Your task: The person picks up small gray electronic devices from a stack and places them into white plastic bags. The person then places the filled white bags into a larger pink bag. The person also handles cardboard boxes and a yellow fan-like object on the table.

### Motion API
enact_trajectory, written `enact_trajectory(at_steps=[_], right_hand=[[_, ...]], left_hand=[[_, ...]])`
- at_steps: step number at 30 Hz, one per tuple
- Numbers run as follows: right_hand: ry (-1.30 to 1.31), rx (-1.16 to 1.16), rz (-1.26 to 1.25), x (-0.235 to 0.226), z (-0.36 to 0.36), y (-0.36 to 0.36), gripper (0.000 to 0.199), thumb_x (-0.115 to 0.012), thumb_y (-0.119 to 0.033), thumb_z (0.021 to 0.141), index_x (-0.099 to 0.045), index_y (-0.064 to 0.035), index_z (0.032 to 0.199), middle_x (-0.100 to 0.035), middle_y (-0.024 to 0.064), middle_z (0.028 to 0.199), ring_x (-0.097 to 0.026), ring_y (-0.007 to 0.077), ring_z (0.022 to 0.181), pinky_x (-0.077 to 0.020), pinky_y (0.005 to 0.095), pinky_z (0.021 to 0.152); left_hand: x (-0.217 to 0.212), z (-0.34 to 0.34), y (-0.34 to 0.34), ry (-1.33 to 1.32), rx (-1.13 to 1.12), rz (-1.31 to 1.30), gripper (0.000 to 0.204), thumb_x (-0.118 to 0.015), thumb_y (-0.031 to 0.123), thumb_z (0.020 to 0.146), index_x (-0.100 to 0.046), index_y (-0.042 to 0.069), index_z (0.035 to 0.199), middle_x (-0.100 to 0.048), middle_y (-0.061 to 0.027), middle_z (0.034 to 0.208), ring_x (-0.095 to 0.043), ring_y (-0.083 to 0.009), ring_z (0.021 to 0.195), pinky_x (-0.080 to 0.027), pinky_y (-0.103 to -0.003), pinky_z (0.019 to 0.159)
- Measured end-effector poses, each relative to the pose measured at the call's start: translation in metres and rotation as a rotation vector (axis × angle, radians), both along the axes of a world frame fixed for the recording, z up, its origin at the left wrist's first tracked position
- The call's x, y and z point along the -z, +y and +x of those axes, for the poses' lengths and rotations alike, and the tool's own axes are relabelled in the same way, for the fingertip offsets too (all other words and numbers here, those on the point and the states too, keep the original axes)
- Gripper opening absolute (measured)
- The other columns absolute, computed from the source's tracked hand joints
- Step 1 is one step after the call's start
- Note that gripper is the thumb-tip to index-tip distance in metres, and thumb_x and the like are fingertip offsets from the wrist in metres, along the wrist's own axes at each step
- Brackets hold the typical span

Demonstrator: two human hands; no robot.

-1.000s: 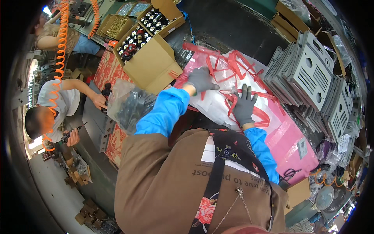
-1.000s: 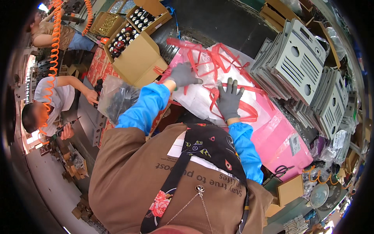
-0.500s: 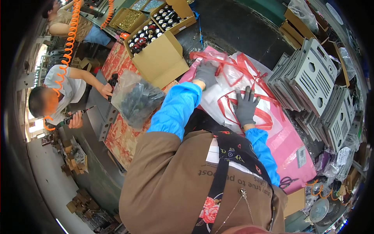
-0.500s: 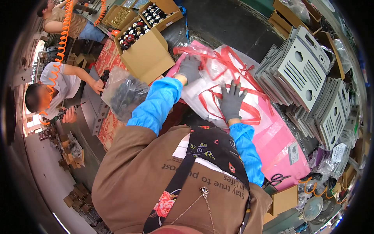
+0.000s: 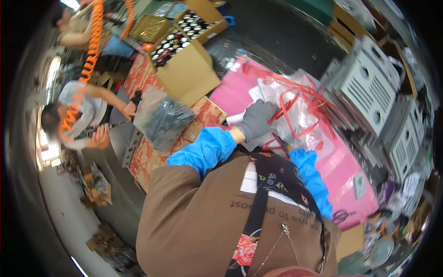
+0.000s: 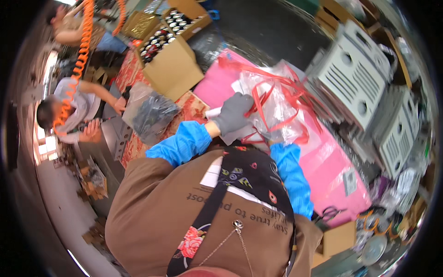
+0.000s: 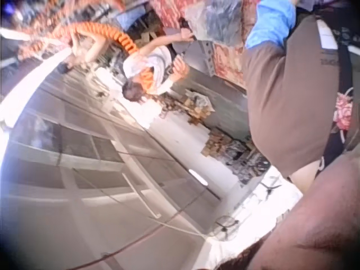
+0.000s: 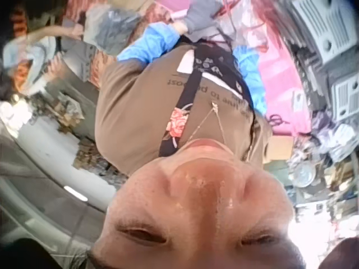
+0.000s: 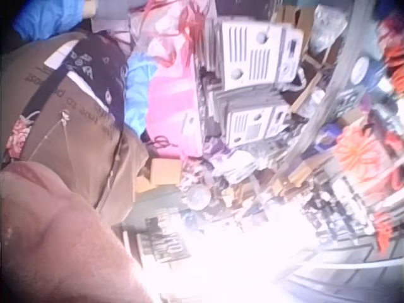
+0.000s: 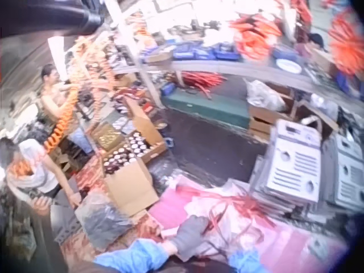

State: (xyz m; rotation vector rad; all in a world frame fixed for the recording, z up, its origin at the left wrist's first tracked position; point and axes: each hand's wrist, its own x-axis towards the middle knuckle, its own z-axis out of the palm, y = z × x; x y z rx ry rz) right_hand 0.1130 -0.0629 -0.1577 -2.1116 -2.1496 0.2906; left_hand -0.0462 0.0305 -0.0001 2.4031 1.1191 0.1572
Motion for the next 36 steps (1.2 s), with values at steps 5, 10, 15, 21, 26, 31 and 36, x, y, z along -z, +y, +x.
enact_trajectory(at_steps=[5, 10, 15, 21, 26, 31, 36], right_hand=[[0.053, -0.005, -0.052, 0.001, 0.017, -0.002, 0.063, -0.068, -0.031, 0.083, -0.048, -0.0041, 0.137, -0.043, 0.024, 0.142, -0.04, 0.0417, 0.132, -0.032, 0.0592, 0.105], [0.15, -0.049, -0.168, -0.008, 0.031, -0.023, 0.054, -0.067, -0.024, 0.083, -0.054, -0.0037, 0.131, -0.05, 0.0221, 0.137, -0.047, 0.0402, 0.126, -0.0375, 0.0538, 0.102], [0.419, 0.03, -0.342, -0.049, 0.058, -0.072, 0.045, -0.066, -0.017, 0.083, -0.06, -0.0033, 0.125, -0.056, 0.0202, 0.131, -0.055, 0.0387, 0.12, -0.0431, 0.0485, 0.1], [0.471, 0.284, 0.305, -0.217, 0.063, -0.091, 0.039, -0.065, -0.007, 0.079, -0.065, -0.0062, 0.119, -0.059, 0.0174, 0.125, -0.057, 0.037, 0.117, -0.0466, 0.0463, 0.095], [0.261, 0.114, 0.34, -0.211, 0.027, 0.018, 0.069, -0.075, -0.037, 0.079, -0.049, -0.0185, 0.14, -0.04, 0.0199, 0.146, -0.039, 0.0426, 0.134, -0.0351, 0.0625, 0.101], [0.498, 0.2, 0.083, -0.066, 0.014, 0.028, 0.065, -0.066, -0.045, 0.085, -0.047, -0.0205, 0.143, -0.033, 0.0185, 0.154, -0.035, 0.0426, 0.138, -0.0324, 0.0635, 0.104], [0.225, 0.203, 0.15, -0.04, 0.003, 0.015, 0.056, -0.063, -0.039, 0.088, -0.05, -0.0197, 0.139, -0.033, 0.0141, 0.155, -0.036, 0.037, 0.139, -0.0301, 0.0598, 0.107]], left_hand=[[0.026, 0.032, -0.038, 0.148, 0.154, 0.01, 0.031, -0.066, 0.02, 0.078, -0.066, 0.008, 0.108, -0.062, -0.0166, 0.105, -0.059, -0.0398, 0.095, -0.052, -0.046, 0.08], [0.082, 0.033, -0.024, 0.505, 0.095, -0.188, 0.028, -0.054, 0.026, 0.088, -0.073, 0.014, 0.104, -0.071, -0.0151, 0.098, -0.068, -0.0393, 0.089, -0.052, -0.048, 0.081], [0.097, 0.043, -0.025, 0.564, 0.058, -0.123, 0.029, -0.051, 0.029, 0.091, -0.073, 0.017, 0.105, -0.072, -0.0103, 0.099, -0.069, -0.0334, 0.091, -0.051, -0.049, 0.083], [0.117, 0.037, -0.035, 0.382, 0.104, 0.121, 0.02, -0.058, 0.018, 0.084, -0.073, 0.009, 0.093, -0.07, -0.0166, 0.092, -0.07, -0.0337, 0.083, -0.055, -0.043, 0.074], [0.115, 0.033, -0.044, 0.169, -0.272, -0.273, 0.029, -0.059, 0.021, 0.083, -0.069, 0.002, 0.104, -0.067, -0.0204, 0.105, -0.066, -0.0356, 0.098, -0.054, -0.045, 0.079], [0.045, 0.018, -0.029, -0.008, -0.075, -0.271, 0.053, -0.07, 0.03, 0.079, -0.061, 0.001, 0.122, -0.06, -0.0271, 0.118, -0.057, -0.0396, 0.113, -0.048, -0.044, 0.094], [0.014, -0.034, -0.011, -0.354, -0.185, -0.493, 0.046, -0.062, 0.033, 0.093, -0.06, 0.001, 0.126, -0.067, -0.0143, 0.109, -0.063, -0.0303, 0.1, -0.05, -0.04, 0.095]])
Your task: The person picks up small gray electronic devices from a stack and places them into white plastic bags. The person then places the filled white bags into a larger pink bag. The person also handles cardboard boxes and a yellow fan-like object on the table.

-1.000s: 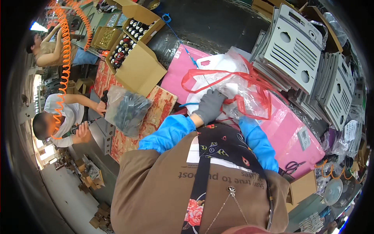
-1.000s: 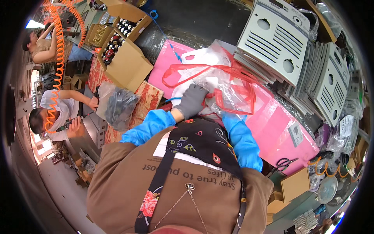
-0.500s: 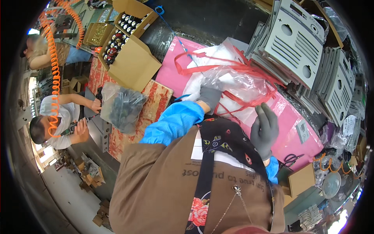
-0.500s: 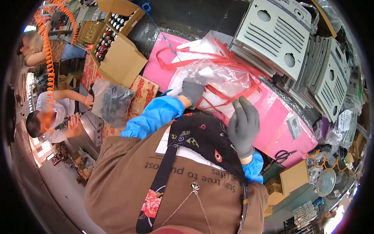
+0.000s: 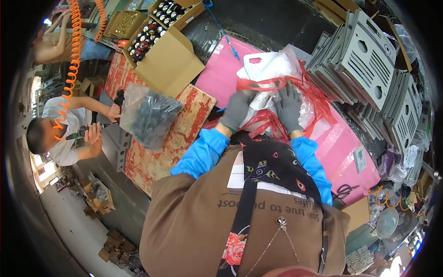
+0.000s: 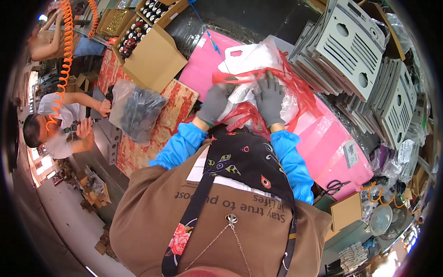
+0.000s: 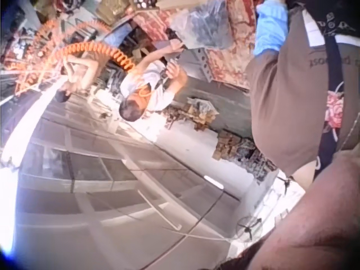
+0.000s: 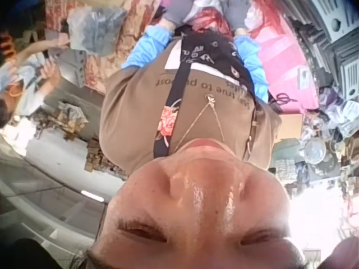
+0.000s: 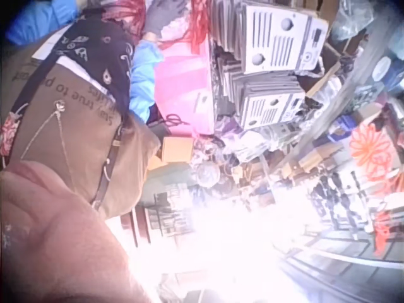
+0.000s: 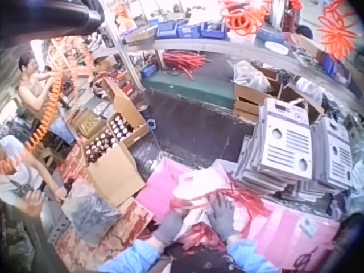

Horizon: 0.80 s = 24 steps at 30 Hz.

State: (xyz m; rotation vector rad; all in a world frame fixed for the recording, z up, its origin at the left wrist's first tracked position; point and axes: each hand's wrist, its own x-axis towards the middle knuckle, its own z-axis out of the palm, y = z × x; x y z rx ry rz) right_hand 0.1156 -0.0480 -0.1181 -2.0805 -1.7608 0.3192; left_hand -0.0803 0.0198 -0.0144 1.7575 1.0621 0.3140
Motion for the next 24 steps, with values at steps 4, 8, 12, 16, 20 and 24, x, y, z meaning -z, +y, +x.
enact_trajectory(at_steps=[4, 8, 12, 16, 20, 24], right_hand=[[-0.07, 0.016, 0.018, 0.002, -0.007, -0.007, 0.059, -0.065, -0.029, 0.084, -0.051, -0.021, 0.141, -0.039, 0.0124, 0.152, -0.036, 0.0336, 0.139, -0.0266, 0.0556, 0.111], [-0.156, 0.04, 0.13, 0.029, -0.006, -0.006, 0.065, -0.066, -0.026, 0.08, -0.049, -0.0224, 0.143, -0.041, 0.0112, 0.15, -0.036, 0.0331, 0.139, -0.0252, 0.054, 0.112], [-0.194, 0.021, 0.16, 0.035, -0.008, -0.007, 0.065, -0.066, -0.027, 0.079, -0.05, -0.0191, 0.142, -0.04, 0.0112, 0.15, -0.036, 0.0323, 0.139, -0.0251, 0.053, 0.113], [-0.173, 0.028, 0.141, 0.027, -0.007, -0.006, 0.061, -0.064, -0.028, 0.081, -0.052, -0.0191, 0.14, -0.042, 0.0119, 0.149, -0.037, 0.0323, 0.138, -0.0264, 0.0534, 0.112], [-0.219, 0.052, 0.197, 0.034, -0.009, -0.004, 0.058, -0.061, -0.028, 0.083, -0.053, -0.0216, 0.14, -0.045, 0.0125, 0.146, -0.04, 0.0327, 0.137, -0.0285, 0.0541, 0.11], [-0.279, 0.023, 0.17, 0.032, -0.011, -0.004, 0.057, -0.059, -0.031, 0.084, -0.054, -0.0182, 0.139, -0.046, 0.0131, 0.145, -0.041, 0.0339, 0.135, -0.0293, 0.0544, 0.11]], left_hand=[[0.027, -0.032, 0.019, -1.127, -0.847, -0.975, 0.036, -0.061, 0.025, 0.095, -0.06, 0.002, 0.123, -0.064, -0.0113, 0.108, -0.063, -0.0237, 0.098, -0.054, -0.041, 0.092], [0.045, -0.033, 0.049, -0.5, -0.718, -0.801, 0.045, -0.063, 0.029, 0.093, -0.055, 0.001, 0.126, -0.058, -0.008, 0.11, -0.059, -0.0183, 0.095, -0.053, -0.035, 0.087], [0.053, 0.004, 0.076, -0.219, -0.453, -0.819, 0.046, -0.064, 0.029, 0.092, -0.056, 0.0, 0.127, -0.058, -0.0076, 0.11, -0.057, -0.0171, 0.098, -0.05, -0.03, 0.085], [0.014, -0.006, 0.076, -0.457, -0.454, -0.701, 0.043, -0.064, 0.027, 0.092, -0.057, 0.002, 0.126, -0.058, -0.0095, 0.113, -0.056, -0.0169, 0.098, -0.049, -0.03, 0.088], [0.002, -0.065, 0.072, -0.622, -0.551, -0.717, 0.039, -0.056, 0.017, 0.096, -0.054, 0.003, 0.131, -0.059, -0.0099, 0.117, -0.058, -0.0162, 0.089, -0.049, -0.031, 0.089], [0.009, -0.153, 0.101, -0.249, -0.574, -0.41, 0.044, -0.058, 0.017, 0.095, -0.05, 0.003, 0.136, -0.06, -0.0124, 0.121, -0.062, -0.0212, 0.098, -0.05, -0.034, 0.091]])
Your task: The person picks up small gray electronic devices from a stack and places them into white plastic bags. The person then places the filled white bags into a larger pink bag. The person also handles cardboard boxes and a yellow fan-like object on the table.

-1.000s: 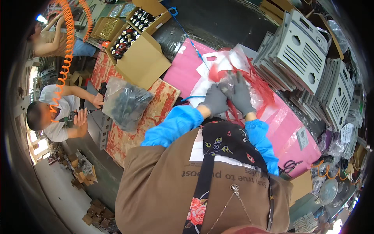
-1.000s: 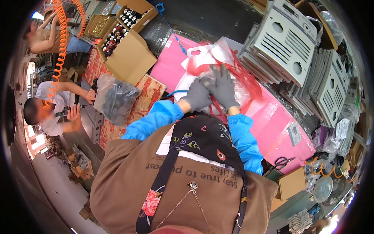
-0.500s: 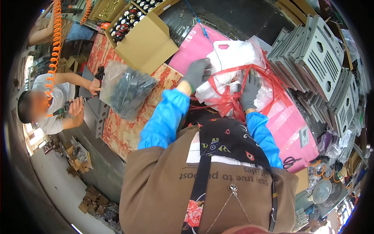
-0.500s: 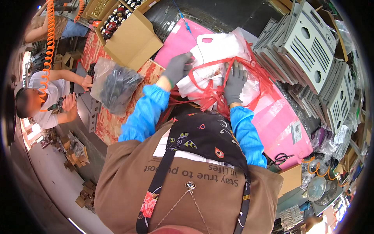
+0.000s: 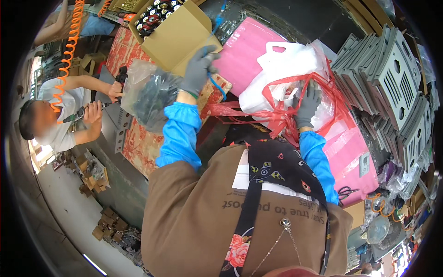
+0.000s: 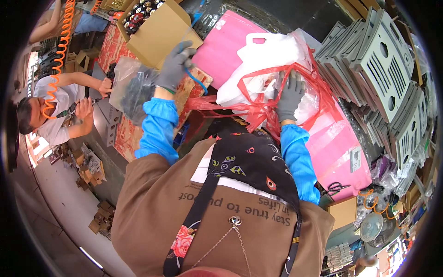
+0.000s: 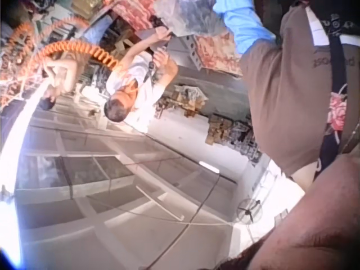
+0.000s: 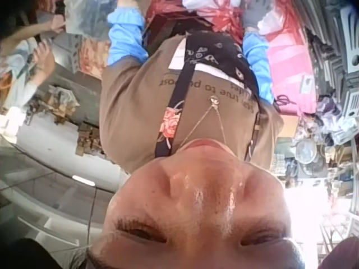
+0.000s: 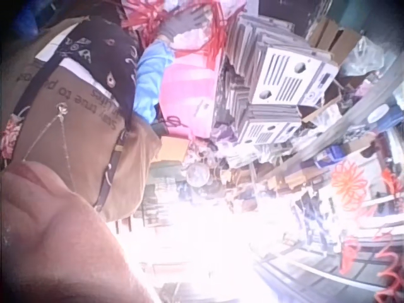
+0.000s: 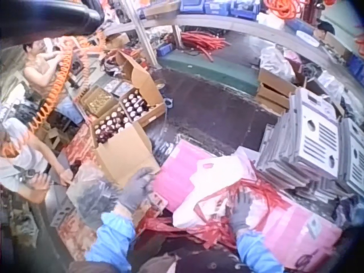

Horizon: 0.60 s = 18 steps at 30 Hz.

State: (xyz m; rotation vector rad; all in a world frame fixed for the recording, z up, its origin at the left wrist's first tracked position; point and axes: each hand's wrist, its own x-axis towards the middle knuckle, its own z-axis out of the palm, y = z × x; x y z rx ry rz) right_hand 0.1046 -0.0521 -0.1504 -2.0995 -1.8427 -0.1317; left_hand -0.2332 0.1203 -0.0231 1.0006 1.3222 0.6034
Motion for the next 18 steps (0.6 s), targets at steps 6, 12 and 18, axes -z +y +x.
enact_trajectory(at_steps=[6, 12, 18], right_hand=[[0.043, 0.013, 0.037, 0.008, 0.003, 0.001, 0.056, -0.059, -0.033, 0.086, -0.053, -0.0206, 0.14, -0.046, 0.0132, 0.145, -0.041, 0.0335, 0.135, -0.0285, 0.0548, 0.111], [0.044, -0.013, 0.008, 0.005, 0.003, -0.002, 0.062, -0.062, -0.028, 0.083, -0.05, -0.0207, 0.143, -0.043, 0.0138, 0.148, -0.038, 0.0324, 0.139, -0.0273, 0.0547, 0.112], [0.127, -0.001, -0.004, -0.001, 0.005, -0.004, 0.064, -0.06, -0.023, 0.081, -0.048, -0.0145, 0.143, -0.042, 0.0134, 0.149, -0.035, 0.0323, 0.141, -0.0261, 0.054, 0.114]], left_hand=[[-0.044, 0.003, 0.025, 1.119, 0.078, 1.006, 0.052, -0.069, 0.026, 0.086, -0.056, 0.004, 0.131, -0.062, -0.0176, 0.121, -0.061, -0.0328, 0.106, -0.049, -0.041, 0.094], [0.063, 0.138, 0.035, 0.654, 0.58, 0.614, 0.063, -0.073, 0.028, 0.084, -0.05, 0.004, 0.138, -0.054, -0.017, 0.138, -0.054, -0.0301, 0.125, -0.045, -0.039, 0.104], [0.081, 0.194, 0.015, 0.844, 0.574, 0.388, 0.083, -0.08, 0.033, 0.077, -0.038, 0.0, 0.14, -0.046, -0.0228, 0.138, -0.052, -0.0423, 0.121, -0.046, -0.043, 0.101]])
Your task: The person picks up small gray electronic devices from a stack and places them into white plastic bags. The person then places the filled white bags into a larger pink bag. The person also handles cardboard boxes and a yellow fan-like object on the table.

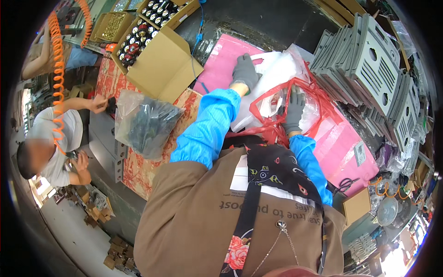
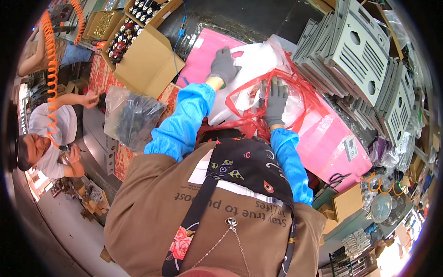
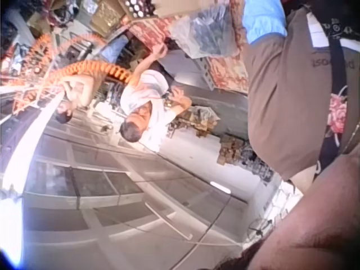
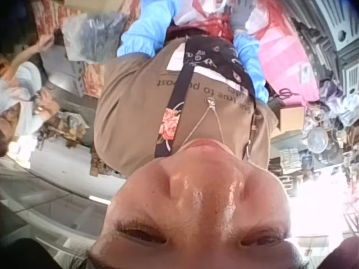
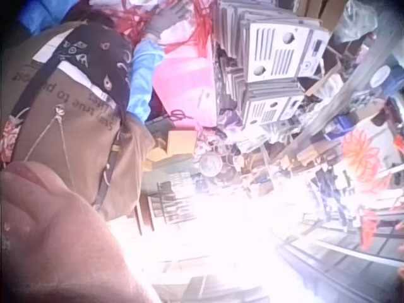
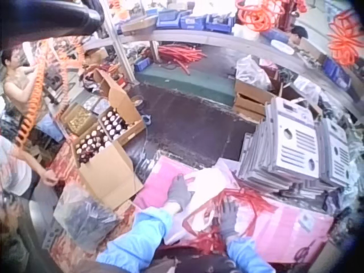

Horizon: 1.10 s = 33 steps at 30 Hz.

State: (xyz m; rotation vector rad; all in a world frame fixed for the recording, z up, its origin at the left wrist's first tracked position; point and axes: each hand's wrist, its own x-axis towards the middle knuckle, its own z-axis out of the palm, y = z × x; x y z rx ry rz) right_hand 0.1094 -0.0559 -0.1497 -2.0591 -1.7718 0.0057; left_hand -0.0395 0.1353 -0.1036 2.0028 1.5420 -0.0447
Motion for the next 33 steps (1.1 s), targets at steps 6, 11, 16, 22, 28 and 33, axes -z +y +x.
enact_trajectory(at_steps=[6, 11, 16, 22, 28, 33], right_hand=[[-0.017, 0.041, 0.015, 0.016, 0.002, 0.0, 0.053, -0.052, -0.016, 0.087, -0.05, -0.0107, 0.139, -0.043, 0.0148, 0.148, -0.036, 0.0312, 0.14, -0.0267, 0.0516, 0.115], [0.06, 0.073, 0.045, 0.027, 0.005, -0.004, 0.053, -0.051, -0.013, 0.09, -0.045, -0.0035, 0.142, -0.039, 0.0147, 0.151, -0.036, 0.0346, 0.139, -0.0265, 0.0464, 0.117], [0.081, 0.183, -0.159, 0.064, 0.017, -0.027, 0.045, -0.054, -0.011, 0.091, -0.051, -0.0018, 0.134, -0.05, 0.016, 0.141, -0.047, 0.0347, 0.129, -0.0383, 0.0417, 0.107], [0.424, 0.26, -0.379, 0.047, 0.035, -0.042, 0.042, -0.056, -0.01, 0.09, -0.054, -0.0015, 0.131, -0.056, 0.0154, 0.134, -0.052, 0.0316, 0.124, -0.043, 0.0387, 0.101], [2.083, 0.171, -0.435, -0.006, 0.073, -0.024, 0.04, -0.057, -0.01, 0.09, -0.056, -0.0007, 0.129, -0.06, 0.014, 0.129, -0.055, 0.0273, 0.121, -0.0451, 0.0356, 0.098], [1.063, 0.141, -0.281, -0.055, 0.028, 0.009, 0.028, -0.067, -0.011, 0.086, -0.066, 0.0013, 0.111, -0.069, 0.0074, 0.104, -0.064, 0.0221, 0.095, -0.0511, 0.0341, 0.084]], left_hand=[[-0.006, 0.0, 0.014, -0.006, 0.208, -0.337, 0.051, -0.066, 0.031, 0.085, -0.055, 0.006, 0.128, -0.055, -0.0182, 0.13, -0.055, -0.0419, 0.117, -0.049, -0.045, 0.095], [-0.029, -0.013, 0.007, -0.084, 0.497, -0.107, 0.052, -0.054, 0.033, 0.091, -0.053, 0.008, 0.136, -0.055, -0.0213, 0.134, -0.053, -0.0401, 0.122, -0.045, -0.046, 0.1], [-0.018, -0.008, -0.057, -0.505, 0.226, -0.358, 0.067, -0.061, 0.031, 0.087, -0.04, 0.012, 0.147, -0.051, -0.0248, 0.134, -0.05, -0.0386, 0.122, -0.043, -0.046, 0.102], [-0.073, 0.03, -0.113, -0.098, 0.272, 0.042, 0.076, -0.07, 0.021, 0.081, -0.036, 0.016, 0.149, -0.053, -0.0181, 0.118, -0.055, -0.0353, 0.106, -0.05, -0.046, 0.086], [-0.044, 0.039, -0.142, 0.07, 0.379, 0.295, 0.062, -0.06, 0.012, 0.083, -0.043, 0.013, 0.143, -0.05, -0.0117, 0.102, -0.055, -0.0308, 0.092, -0.05, -0.042, 0.072], [-0.054, 0.033, -0.159, -0.093, 0.428, 0.226, 0.06, -0.055, 0.017, 0.088, -0.038, 0.009, 0.145, -0.051, -0.0177, 0.121, -0.055, -0.0347, 0.101, -0.051, -0.042, 0.079]])
